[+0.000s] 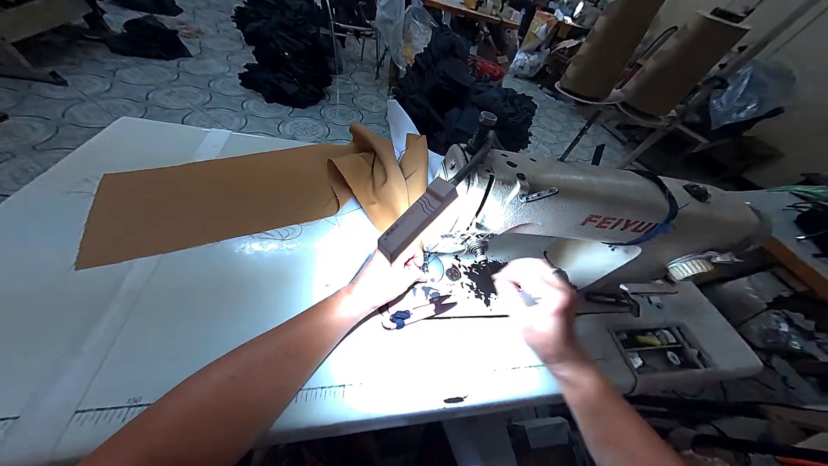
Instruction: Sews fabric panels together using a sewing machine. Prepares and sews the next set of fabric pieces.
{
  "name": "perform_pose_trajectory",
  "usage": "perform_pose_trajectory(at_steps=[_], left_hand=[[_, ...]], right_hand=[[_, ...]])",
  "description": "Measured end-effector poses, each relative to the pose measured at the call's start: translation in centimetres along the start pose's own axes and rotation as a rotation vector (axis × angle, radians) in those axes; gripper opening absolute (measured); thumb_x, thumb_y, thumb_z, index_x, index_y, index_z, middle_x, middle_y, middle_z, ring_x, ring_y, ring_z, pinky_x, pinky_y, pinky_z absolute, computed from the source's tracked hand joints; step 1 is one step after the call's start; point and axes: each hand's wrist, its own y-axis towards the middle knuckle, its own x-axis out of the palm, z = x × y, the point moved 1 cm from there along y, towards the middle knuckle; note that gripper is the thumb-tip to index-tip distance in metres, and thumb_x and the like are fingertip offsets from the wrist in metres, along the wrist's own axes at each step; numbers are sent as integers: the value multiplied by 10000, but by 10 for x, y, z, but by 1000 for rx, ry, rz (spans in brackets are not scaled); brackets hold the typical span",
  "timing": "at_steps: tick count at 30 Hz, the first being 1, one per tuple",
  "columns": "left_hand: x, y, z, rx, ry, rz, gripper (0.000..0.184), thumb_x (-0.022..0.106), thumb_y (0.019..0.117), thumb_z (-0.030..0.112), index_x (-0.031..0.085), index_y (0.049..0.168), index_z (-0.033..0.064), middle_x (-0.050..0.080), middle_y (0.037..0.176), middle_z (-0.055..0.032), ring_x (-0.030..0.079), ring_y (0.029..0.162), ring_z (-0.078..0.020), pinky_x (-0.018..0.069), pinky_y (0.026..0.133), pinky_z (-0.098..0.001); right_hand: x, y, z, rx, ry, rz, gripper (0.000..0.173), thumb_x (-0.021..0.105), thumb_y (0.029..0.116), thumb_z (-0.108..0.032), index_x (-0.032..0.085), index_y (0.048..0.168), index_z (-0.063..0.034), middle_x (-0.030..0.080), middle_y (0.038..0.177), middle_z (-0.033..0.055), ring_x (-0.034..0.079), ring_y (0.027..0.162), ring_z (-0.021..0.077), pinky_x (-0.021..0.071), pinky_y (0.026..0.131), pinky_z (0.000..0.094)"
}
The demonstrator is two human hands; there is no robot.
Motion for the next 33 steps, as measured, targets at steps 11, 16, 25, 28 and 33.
perform_pose_trajectory(at_steps=[11, 16, 25, 28, 33], left_hand=[[4, -2, 3, 53, 6, -99, 171, 778, 859, 66, 620, 804, 26, 559, 714, -29, 528, 675, -91, 446, 637, -259], [2, 0, 3, 14, 45, -144, 128, 748, 888, 83, 643, 845, 26, 575, 732, -53, 543, 684, -128, 459, 648, -310], [-1, 6, -10, -25, 220, -106, 183, 641, 986, 115, 753, 920, -13, 718, 907, -170, 697, 917, -291, 540, 870, -477], [-2, 9, -12, -61, 195, -70, 186, 669, 975, 137, 745, 866, 7, 698, 821, -135, 681, 808, -240, 545, 788, -442], [1, 9, -14, -33, 169, 13, 185, 713, 932, 146, 730, 809, 8, 697, 772, -123, 685, 759, -236, 549, 739, -451]], right_hand=[[74, 29, -18, 433, 195, -485, 90, 707, 925, -65, 746, 912, 15, 696, 961, 122, 638, 925, 133, 523, 860, 288], [78, 30, -19, 446, 142, -483, 136, 685, 945, -66, 715, 848, 25, 679, 907, 116, 630, 906, 138, 516, 850, 307], [89, 38, -9, 588, 51, -393, 146, 692, 963, -124, 722, 947, 19, 676, 843, 96, 605, 767, 121, 510, 755, 310], [95, 33, 1, 636, 129, -248, 102, 755, 906, -78, 724, 961, 3, 659, 803, 34, 569, 706, 46, 496, 705, 229], [98, 30, 1, 449, 170, -263, 84, 787, 827, -27, 742, 888, 11, 682, 809, 36, 578, 735, 6, 486, 697, 172]])
